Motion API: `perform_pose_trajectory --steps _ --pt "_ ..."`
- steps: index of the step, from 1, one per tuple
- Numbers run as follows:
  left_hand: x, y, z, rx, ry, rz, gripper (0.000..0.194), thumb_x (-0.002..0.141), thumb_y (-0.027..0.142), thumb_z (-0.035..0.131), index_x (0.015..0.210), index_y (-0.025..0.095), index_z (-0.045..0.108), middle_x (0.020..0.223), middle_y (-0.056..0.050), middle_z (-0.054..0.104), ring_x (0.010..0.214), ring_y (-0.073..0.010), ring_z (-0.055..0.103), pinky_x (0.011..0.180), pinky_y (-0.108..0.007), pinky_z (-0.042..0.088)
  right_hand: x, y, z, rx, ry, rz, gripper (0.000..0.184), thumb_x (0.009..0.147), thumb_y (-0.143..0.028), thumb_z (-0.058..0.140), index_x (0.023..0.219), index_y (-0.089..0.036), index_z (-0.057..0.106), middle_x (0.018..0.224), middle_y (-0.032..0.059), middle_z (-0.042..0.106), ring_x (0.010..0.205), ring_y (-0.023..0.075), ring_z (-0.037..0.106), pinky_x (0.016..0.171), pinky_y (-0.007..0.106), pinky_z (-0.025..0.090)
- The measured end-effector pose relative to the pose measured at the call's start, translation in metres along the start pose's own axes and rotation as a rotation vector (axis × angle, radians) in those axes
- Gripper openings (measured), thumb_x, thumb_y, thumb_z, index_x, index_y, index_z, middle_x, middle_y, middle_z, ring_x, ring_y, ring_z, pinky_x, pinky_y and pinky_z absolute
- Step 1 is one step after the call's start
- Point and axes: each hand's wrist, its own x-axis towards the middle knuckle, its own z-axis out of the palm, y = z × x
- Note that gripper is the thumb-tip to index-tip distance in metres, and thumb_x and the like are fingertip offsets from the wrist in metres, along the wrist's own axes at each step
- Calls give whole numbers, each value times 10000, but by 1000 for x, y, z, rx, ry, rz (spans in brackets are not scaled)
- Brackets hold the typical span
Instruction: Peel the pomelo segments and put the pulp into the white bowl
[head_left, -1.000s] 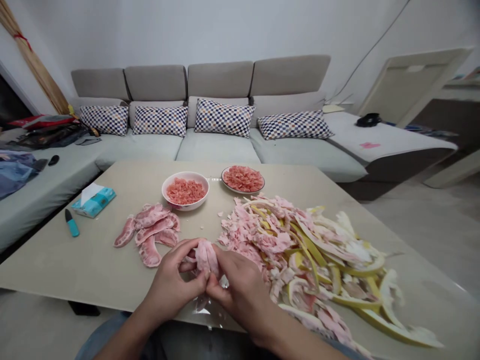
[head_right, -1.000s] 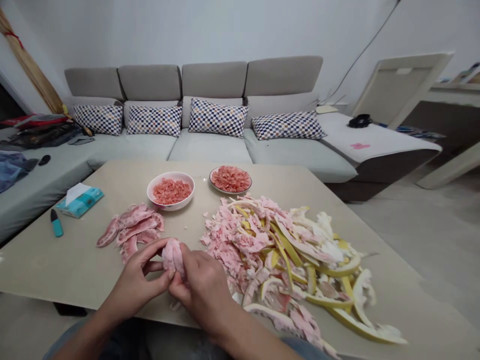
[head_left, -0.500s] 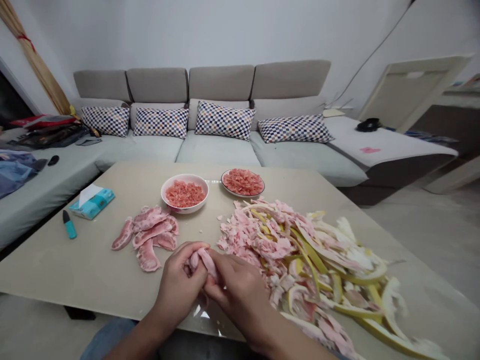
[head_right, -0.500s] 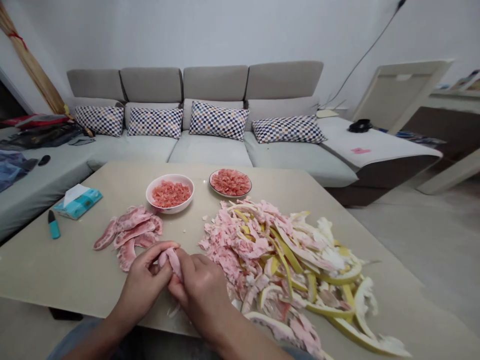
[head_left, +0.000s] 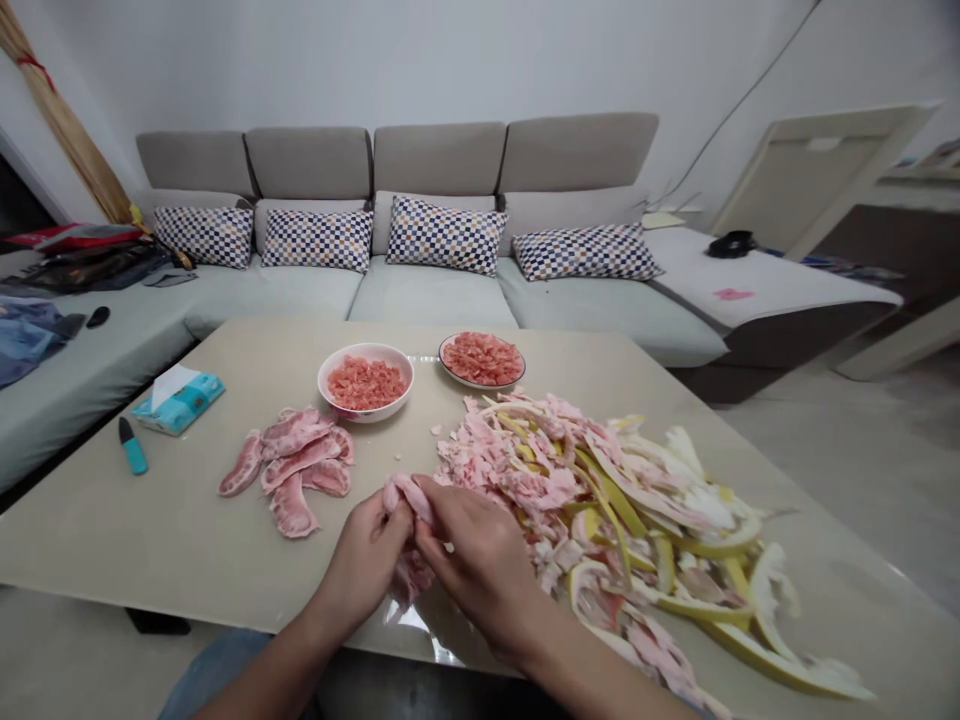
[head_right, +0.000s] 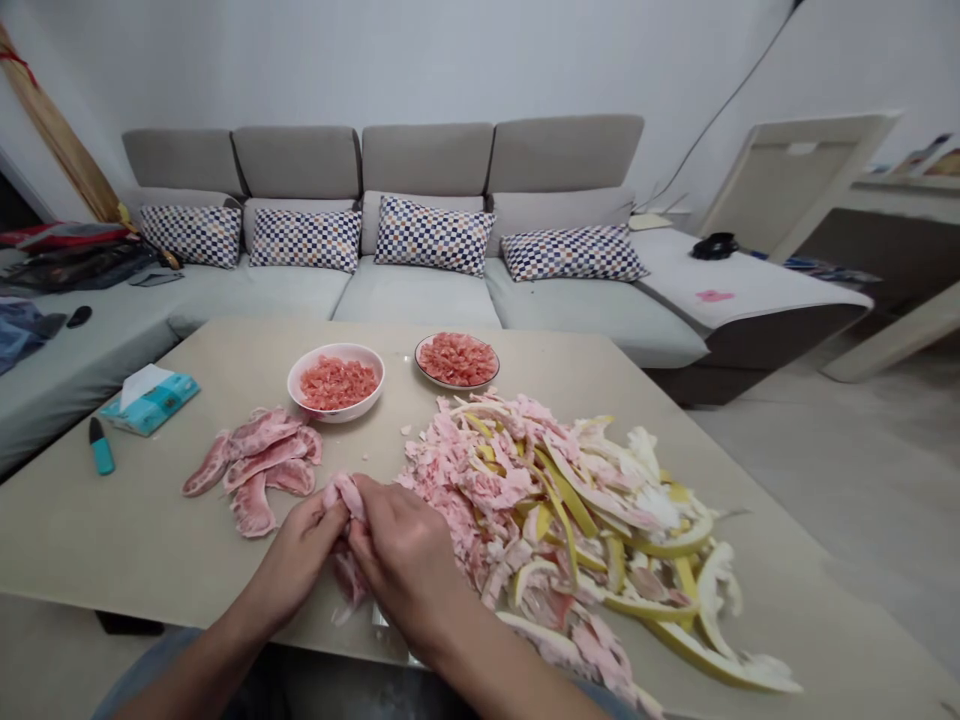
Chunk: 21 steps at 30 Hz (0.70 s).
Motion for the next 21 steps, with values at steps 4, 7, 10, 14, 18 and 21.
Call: perform_pose_trajectory --steps 4,7,10,14,18,21 --pt "-3 1 -4 59 4 22 276 867 370 493 824 133 627 687 -15 643 691 -187 602 621 -260 461 1 0 -4 164 -48 160 324 831 -161 549 1149 -201 596 944 55 734 800 181 681 718 279 525" --pt "-5 1 -5 81 -15 21 265 873 366 482 826 139 611 702 -18 649 691 -186 607 627 -258 462 3 0 -6 216 -58 222 304 804 -149 577 1098 -208 627 941 41 738 805 177 681 726 270 519" --pt "-5 0 -5 124 -20 37 240 875 338 476 824 140 602 715 -21 644 690 -178 595 631 -254 452 5 1 -7 269 -55 279 300 792 -146 591 1080 -212 643 942 40 741 807 178 683 720 264 520" --pt "-2 -1 -11 179 -36 58 243 878 332 477 817 139 611 718 -15 628 682 -164 562 622 -242 429 10 1 -13 375 -73 429 274 778 -170 631 1045 -215 674 922 20 743 785 171 686 707 250 516" --pt "1 -1 -16 140 -107 41 269 889 356 481 839 138 631 733 -9 623 686 -152 553 630 -238 424 14 1 -20 468 -135 521 216 799 -211 633 1001 -214 709 889 9 744 752 163 680 681 235 506" --pt "2 -1 -9 25 -120 14 281 890 376 499 969 146 639 828 -28 660 771 -164 592 706 -255 459 14 1 -19 455 -91 539 208 825 -246 617 1009 -217 710 869 8 741 726 162 668 662 236 494"
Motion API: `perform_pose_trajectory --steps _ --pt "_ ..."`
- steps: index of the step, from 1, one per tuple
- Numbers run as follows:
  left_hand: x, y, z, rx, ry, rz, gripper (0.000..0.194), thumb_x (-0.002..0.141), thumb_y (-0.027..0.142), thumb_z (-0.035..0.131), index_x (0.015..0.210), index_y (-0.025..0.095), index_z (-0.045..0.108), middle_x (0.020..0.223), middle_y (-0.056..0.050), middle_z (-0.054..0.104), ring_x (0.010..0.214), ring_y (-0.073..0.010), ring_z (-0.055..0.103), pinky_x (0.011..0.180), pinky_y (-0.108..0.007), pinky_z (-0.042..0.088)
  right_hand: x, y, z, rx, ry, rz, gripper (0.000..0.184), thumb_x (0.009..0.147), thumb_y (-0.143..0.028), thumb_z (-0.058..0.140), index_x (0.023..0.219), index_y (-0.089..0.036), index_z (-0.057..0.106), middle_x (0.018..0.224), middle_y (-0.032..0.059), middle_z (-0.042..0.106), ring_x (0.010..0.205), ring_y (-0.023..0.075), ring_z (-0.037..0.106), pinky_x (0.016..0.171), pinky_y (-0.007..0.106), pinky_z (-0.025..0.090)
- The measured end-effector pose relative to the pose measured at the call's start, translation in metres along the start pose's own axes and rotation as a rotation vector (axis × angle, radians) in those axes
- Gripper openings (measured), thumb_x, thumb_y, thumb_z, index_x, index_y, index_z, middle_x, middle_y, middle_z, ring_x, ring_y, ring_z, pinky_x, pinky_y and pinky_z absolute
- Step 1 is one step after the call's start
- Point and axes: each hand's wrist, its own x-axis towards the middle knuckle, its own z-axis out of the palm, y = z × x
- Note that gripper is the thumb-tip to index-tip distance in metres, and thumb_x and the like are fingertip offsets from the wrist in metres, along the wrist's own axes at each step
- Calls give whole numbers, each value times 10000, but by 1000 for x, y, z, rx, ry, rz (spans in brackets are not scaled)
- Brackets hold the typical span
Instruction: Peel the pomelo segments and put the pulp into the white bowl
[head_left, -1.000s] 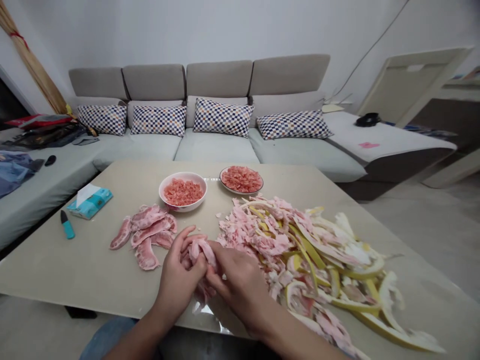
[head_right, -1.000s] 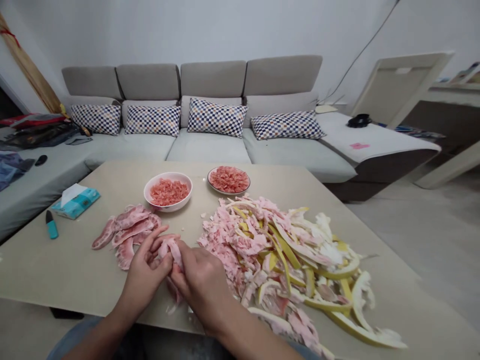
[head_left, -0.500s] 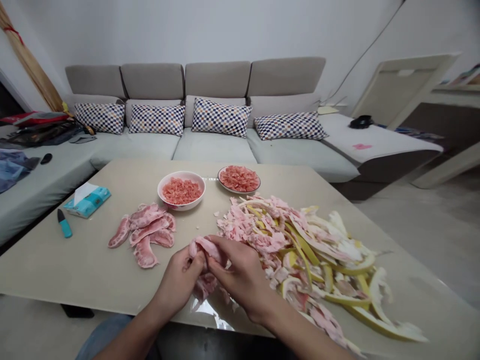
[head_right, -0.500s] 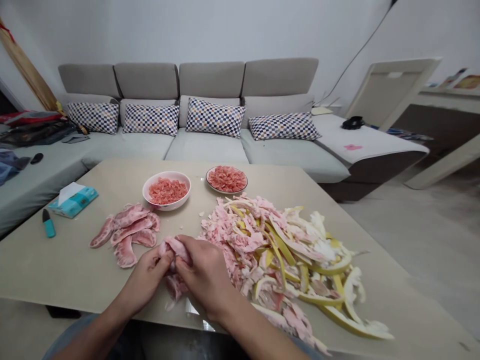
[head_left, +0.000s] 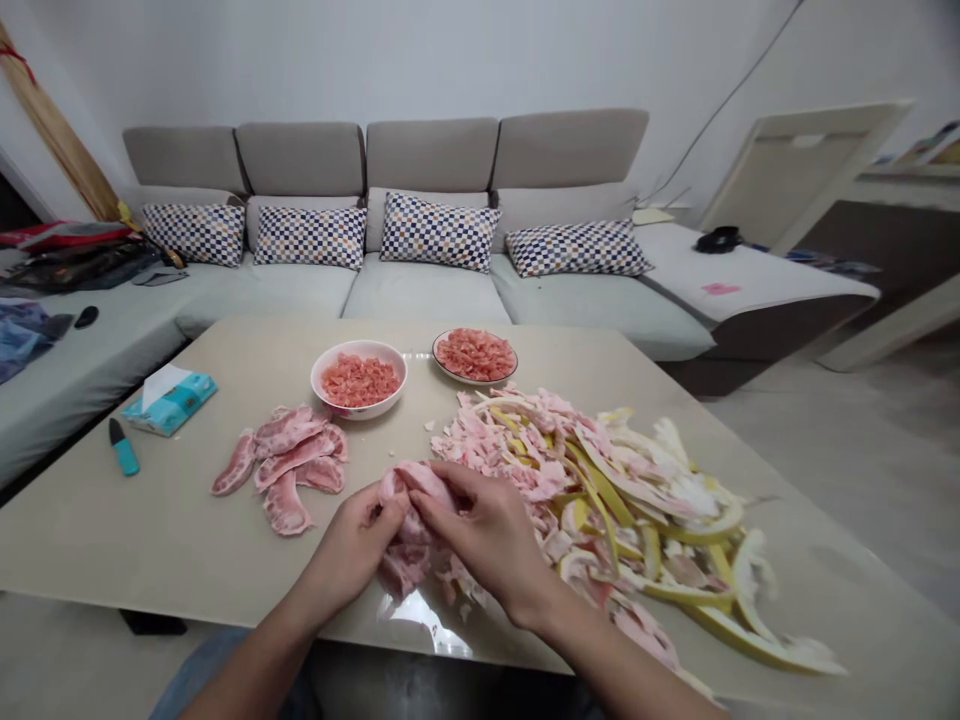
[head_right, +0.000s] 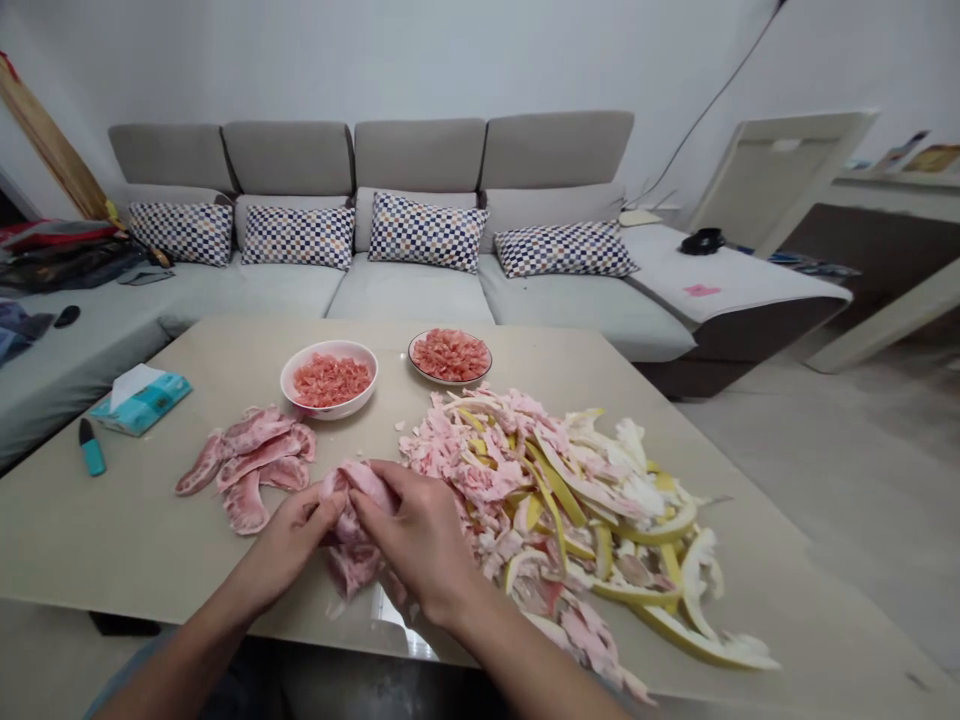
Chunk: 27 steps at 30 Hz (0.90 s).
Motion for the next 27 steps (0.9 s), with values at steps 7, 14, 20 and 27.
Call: perform_pose_trajectory --steps 7,14,20,27 --pt "-1 -1 23 -273 27 5 462 732 230 721 1150 195 528 1078 -65 680 1005 -207 641 869 -296 491 0 -3 2 50 109 47 213 827 -260 616 1015 -200 698 865 14 732 734 163 662 672 246 498" --pt "-4 1 15 -30 55 46 203 822 248 595 1008 170 601 885 -27 694 819 -168 660 738 -248 511 -2 -7 -7 -29 -14 42 355 744 -181 640 1099 -195 648 1042 59 690 919 212 636 790 306 493" --pt "-3 0 13 77 43 38 179 821 237 579 983 169 608 851 -17 670 776 -153 628 704 -226 495 5 -2 -17 -25 -192 8 202 757 -122 557 922 -166 665 873 31 671 786 173 594 723 268 446" --pt "0 4 4 46 0 -4 190 802 248 605 971 164 630 835 -21 667 774 -157 610 732 -239 485 16 5 -32 277 -379 160 249 732 -102 527 918 -144 686 790 -5 665 709 134 573 637 209 441"
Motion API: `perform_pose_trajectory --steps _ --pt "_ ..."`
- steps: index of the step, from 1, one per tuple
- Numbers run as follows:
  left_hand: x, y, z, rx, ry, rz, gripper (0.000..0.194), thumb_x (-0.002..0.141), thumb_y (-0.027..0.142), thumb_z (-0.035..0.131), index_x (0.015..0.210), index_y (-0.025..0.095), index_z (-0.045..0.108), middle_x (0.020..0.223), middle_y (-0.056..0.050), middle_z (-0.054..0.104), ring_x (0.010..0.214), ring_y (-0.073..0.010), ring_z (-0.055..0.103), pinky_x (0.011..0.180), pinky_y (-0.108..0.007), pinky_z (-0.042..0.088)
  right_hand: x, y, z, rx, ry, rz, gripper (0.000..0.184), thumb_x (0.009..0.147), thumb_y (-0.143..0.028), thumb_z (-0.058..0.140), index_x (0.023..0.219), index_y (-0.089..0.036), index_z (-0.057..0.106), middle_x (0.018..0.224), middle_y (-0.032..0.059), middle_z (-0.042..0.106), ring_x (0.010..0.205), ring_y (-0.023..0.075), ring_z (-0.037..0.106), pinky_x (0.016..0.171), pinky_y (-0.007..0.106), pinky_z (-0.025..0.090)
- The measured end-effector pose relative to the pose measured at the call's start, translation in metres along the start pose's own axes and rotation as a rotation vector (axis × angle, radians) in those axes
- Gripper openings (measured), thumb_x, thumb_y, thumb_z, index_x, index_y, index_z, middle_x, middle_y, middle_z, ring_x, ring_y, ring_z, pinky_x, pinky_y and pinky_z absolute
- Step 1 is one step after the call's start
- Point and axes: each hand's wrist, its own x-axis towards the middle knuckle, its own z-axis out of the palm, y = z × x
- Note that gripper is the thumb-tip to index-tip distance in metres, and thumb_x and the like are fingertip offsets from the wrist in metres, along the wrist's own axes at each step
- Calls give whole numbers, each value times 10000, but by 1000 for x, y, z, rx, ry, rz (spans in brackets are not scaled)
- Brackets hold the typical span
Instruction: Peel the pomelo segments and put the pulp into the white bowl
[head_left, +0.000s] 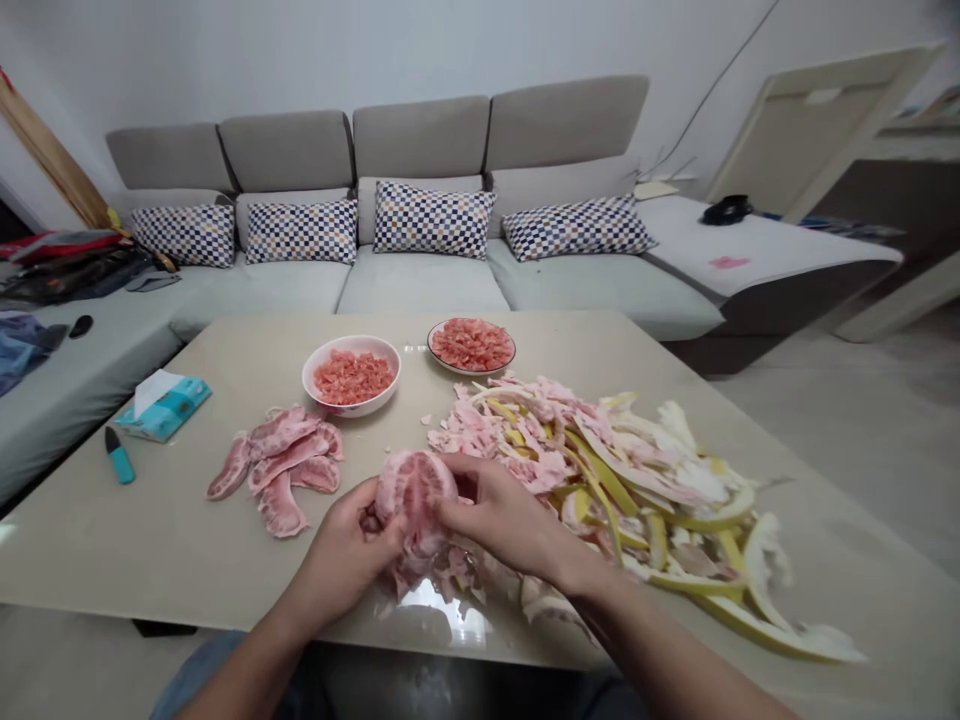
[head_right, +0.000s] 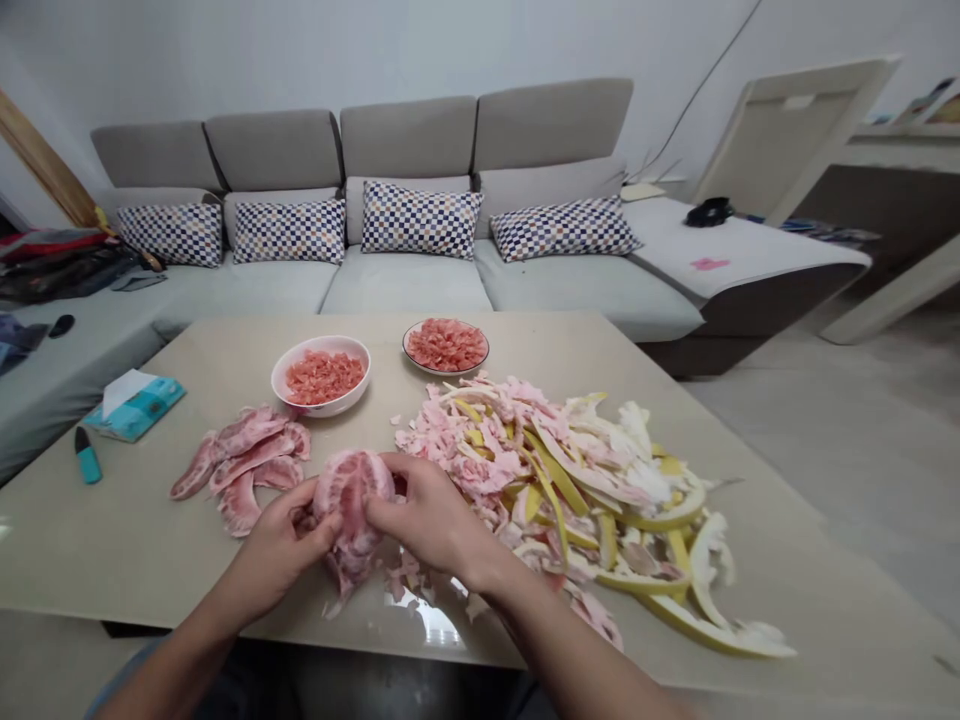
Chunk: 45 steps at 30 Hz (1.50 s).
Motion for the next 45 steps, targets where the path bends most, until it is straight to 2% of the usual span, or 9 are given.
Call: perform_pose_trajectory --steps 6,9,13,15,18,23,31,36,45 --pt "2 -3 -8 -141 -60 -17 329 802 309 643 1098 167 628 996 -67 699 858 -186 640 767 -270 499 3 5 -8 124 -105 48 202 766 -177 559 921 -148 686 772 -3 662 705 136 597 624 212 461" --pt "2 -4 -5 -237 -48 -58 392 787 324 671 1138 165 599 1063 -89 697 918 -204 657 796 -290 513 4 4 -4 159 -68 106 249 788 -228 561 1001 -149 663 848 22 682 752 156 624 639 233 491" --pt "2 -4 3 -350 54 -85 530 711 299 752 1180 166 543 1106 -107 692 989 -215 660 856 -301 515 2 7 11 -42 103 89 240 771 -230 586 991 -157 649 890 36 693 799 177 635 690 260 499" --pt "3 -4 3 -370 140 -91 585 695 300 766 1207 174 512 1144 -113 679 1008 -220 659 857 -303 520 0 10 21 -132 116 40 198 748 -194 593 937 -161 642 854 26 687 759 169 633 665 250 490" --pt "5 -3 0 -358 238 -60 538 709 321 751 1178 179 530 1207 -107 649 1077 -227 631 874 -296 515 -1 14 33 -212 141 -40 111 727 -132 564 816 -168 622 792 7 663 698 145 620 624 224 466" --pt "3 -5 -1 -360 234 -37 474 722 259 729 1144 198 522 1129 -60 671 1059 -199 631 897 -293 498 2 18 39 -336 158 -77 75 717 -117 541 682 -181 556 646 -21 606 588 124 565 541 205 389" --pt "1 -10 10 -243 330 -9 384 685 115 673 1010 196 485 927 -14 668 900 -173 666 826 -282 514 2 19 47 -535 229 -102 19 699 -140 568 694 -157 576 661 5 608 595 132 531 554 220 342" --pt "-3 -9 9 -141 374 9 370 670 124 670 987 191 490 903 -12 659 885 -184 665 820 -285 509 1 16 52 -471 258 -123 106 689 -110 560 767 -152 618 699 6 628 618 133 539 572 219 362" --pt "-6 -4 -9 -263 239 23 475 680 110 663 1120 193 505 1044 -39 676 1008 -185 639 907 -293 481 0 10 36 -132 117 20 99 634 -88 546 689 -154 596 580 -55 542 528 88 473 478 179 339"
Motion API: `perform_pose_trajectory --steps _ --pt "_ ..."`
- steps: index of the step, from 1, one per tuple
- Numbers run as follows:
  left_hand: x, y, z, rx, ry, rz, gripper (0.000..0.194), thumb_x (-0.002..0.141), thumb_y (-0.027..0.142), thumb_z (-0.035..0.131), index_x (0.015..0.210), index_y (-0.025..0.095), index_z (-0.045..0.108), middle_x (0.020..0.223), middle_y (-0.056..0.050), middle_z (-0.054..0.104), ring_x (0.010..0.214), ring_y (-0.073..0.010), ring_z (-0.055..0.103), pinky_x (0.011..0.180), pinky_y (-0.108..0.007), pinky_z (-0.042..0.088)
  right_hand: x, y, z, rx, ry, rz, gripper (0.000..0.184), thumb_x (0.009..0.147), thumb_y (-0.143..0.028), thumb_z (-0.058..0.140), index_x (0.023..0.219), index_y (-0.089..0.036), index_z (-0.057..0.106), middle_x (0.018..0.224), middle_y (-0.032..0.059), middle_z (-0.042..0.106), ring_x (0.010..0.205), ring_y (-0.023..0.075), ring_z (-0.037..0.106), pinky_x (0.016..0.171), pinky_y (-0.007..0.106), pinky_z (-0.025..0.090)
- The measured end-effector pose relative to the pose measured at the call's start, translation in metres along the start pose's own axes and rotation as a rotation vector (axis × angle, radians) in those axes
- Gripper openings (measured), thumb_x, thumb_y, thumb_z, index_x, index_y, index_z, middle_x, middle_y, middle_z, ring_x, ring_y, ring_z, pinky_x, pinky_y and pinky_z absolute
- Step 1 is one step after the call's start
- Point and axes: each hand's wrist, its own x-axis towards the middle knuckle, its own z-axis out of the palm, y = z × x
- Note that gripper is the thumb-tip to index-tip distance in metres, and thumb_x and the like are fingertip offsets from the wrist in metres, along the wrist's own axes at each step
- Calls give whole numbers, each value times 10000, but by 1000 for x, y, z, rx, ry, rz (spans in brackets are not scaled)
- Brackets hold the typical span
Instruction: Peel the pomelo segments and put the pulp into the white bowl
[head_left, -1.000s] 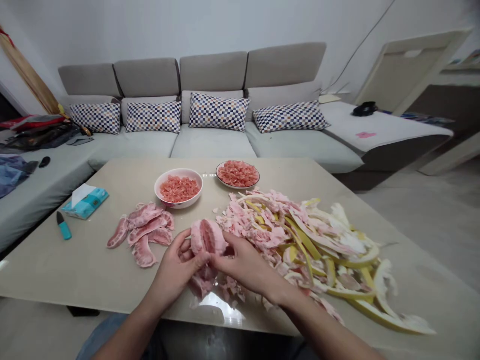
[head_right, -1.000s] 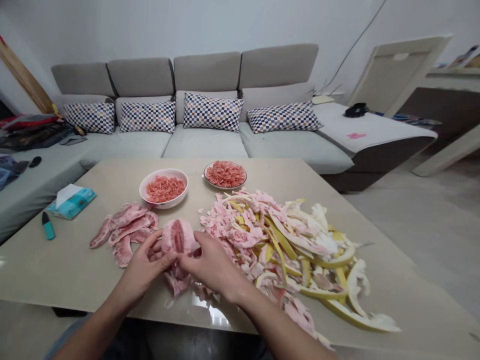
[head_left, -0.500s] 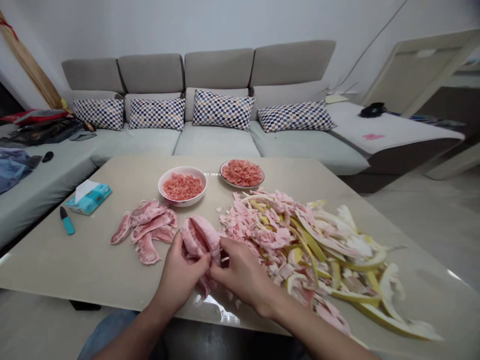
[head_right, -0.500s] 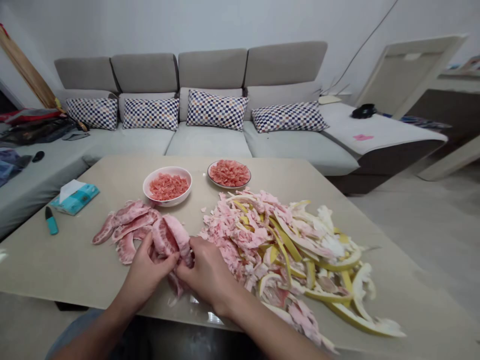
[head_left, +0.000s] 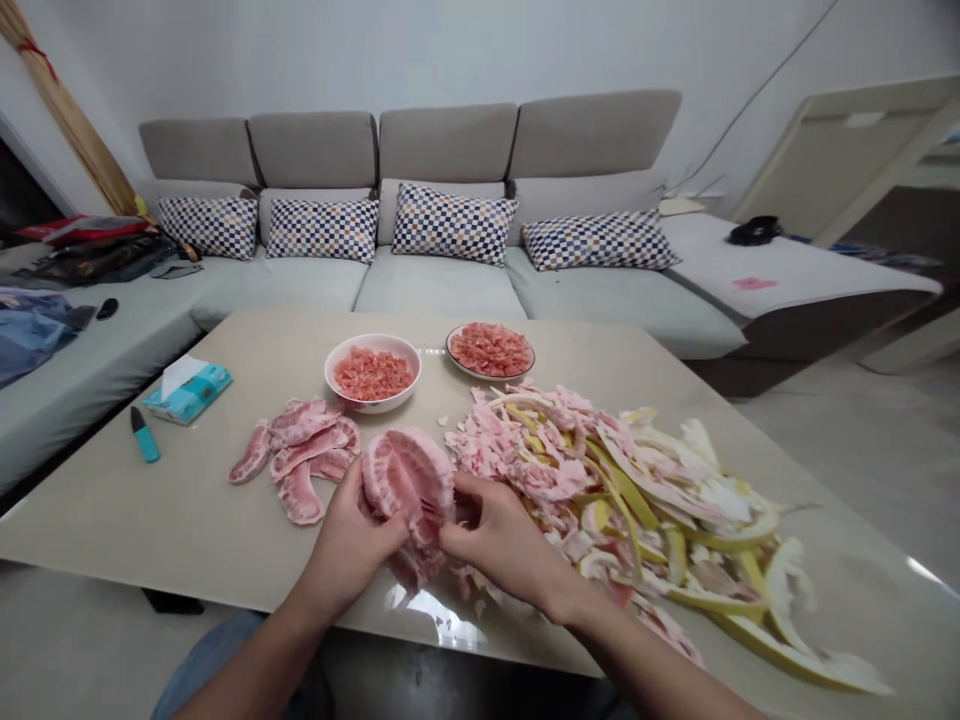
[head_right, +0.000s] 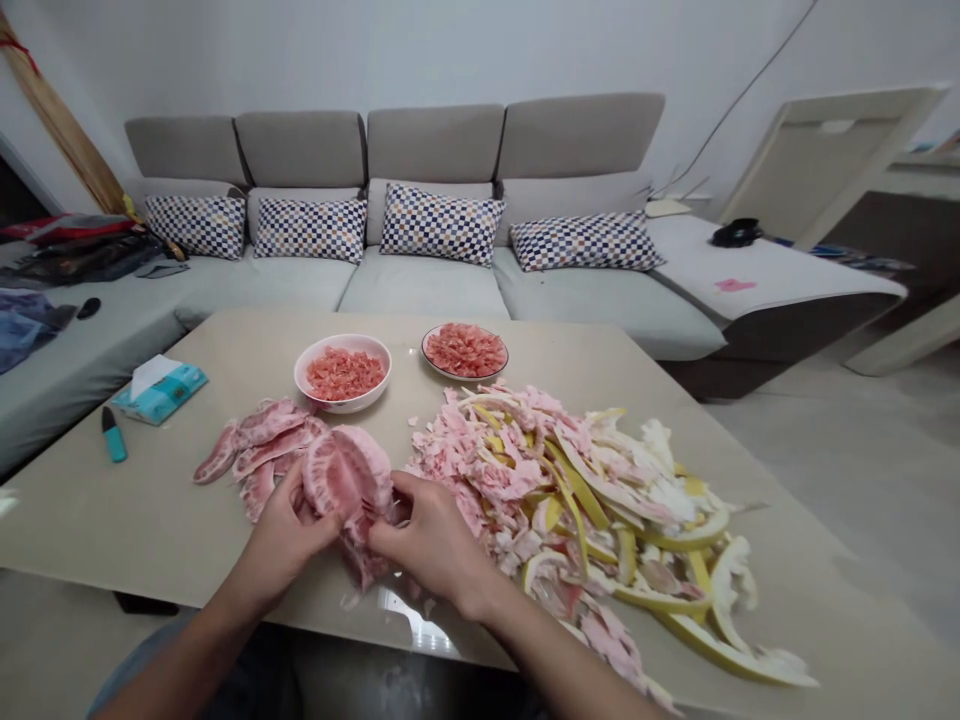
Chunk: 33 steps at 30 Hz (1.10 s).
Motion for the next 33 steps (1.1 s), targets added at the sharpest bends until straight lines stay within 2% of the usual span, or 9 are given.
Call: perform_pose_trajectory --steps 2,5,9,13,16,20,25,29,33 --pt "1 2 -4 -47 -35 -26 525 676 123 686 1163 192 505 1104 -56 669 1047 -198 628 931 -309 472 1 2 -5 134 -100 39 126 649 -102 566 748 -155 624 594 -59 562 516 81 482 475 172 357" --pt "2 4 -10 -110 -92 -71 544 660 148 736 1164 186 533 1157 -79 660 1080 -225 616 939 -330 473 4 3 -11 339 -249 102 219 657 -122 591 862 -155 663 681 -35 644 541 90 549 519 189 445" --pt "1 7 -18 -234 -132 -158 643 638 191 792 1228 186 535 1233 -117 633 1172 -278 566 956 -370 471 7 2 -18 509 -335 190 325 666 -155 591 980 -159 676 804 10 709 627 131 644 608 259 546" --pt "0 11 -19 -267 -94 -219 704 623 191 816 1271 205 541 1242 -125 634 1195 -302 551 952 -383 480 8 3 -25 586 -416 218 408 722 -254 667 1121 -182 630 943 43 718 783 173 689 696 305 568" --pt "-2 12 -18 -284 -115 -222 695 641 185 806 1281 232 539 1273 -104 620 1218 -283 536 979 -371 463 7 5 -26 509 -386 179 414 780 -395 667 1129 -177 628 1001 60 706 881 191 678 748 318 555" --pt "-2 8 -18 -298 -157 -213 656 670 174 789 1275 242 543 1276 -92 617 1217 -264 535 981 -349 461 6 5 -22 425 -280 116 391 766 -422 699 1064 -172 652 976 47 704 895 185 661 772 296 533" --pt "1 4 -24 -305 -151 -236 565 716 177 758 1239 229 551 1170 -91 652 994 -220 651 769 -275 547 7 6 -16 650 -237 206 376 732 -438 731 962 -148 661 827 34 703 683 133 651 605 226 506" --pt "1 3 -26 -360 -121 -260 523 725 162 749 1208 232 561 1053 -66 674 863 -172 670 723 -252 552 9 10 -13 796 -247 234 378 710 -409 755 954 -137 660 837 51 709 670 136 654 641 255 522" --pt "1 2 -26 -411 -144 -247 499 742 134 728 1202 245 568 993 -43 680 836 -150 667 724 -239 548 8 13 -10 881 -238 240 366 716 -387 760 964 -135 663 871 58 713 678 135 663 662 257 523"
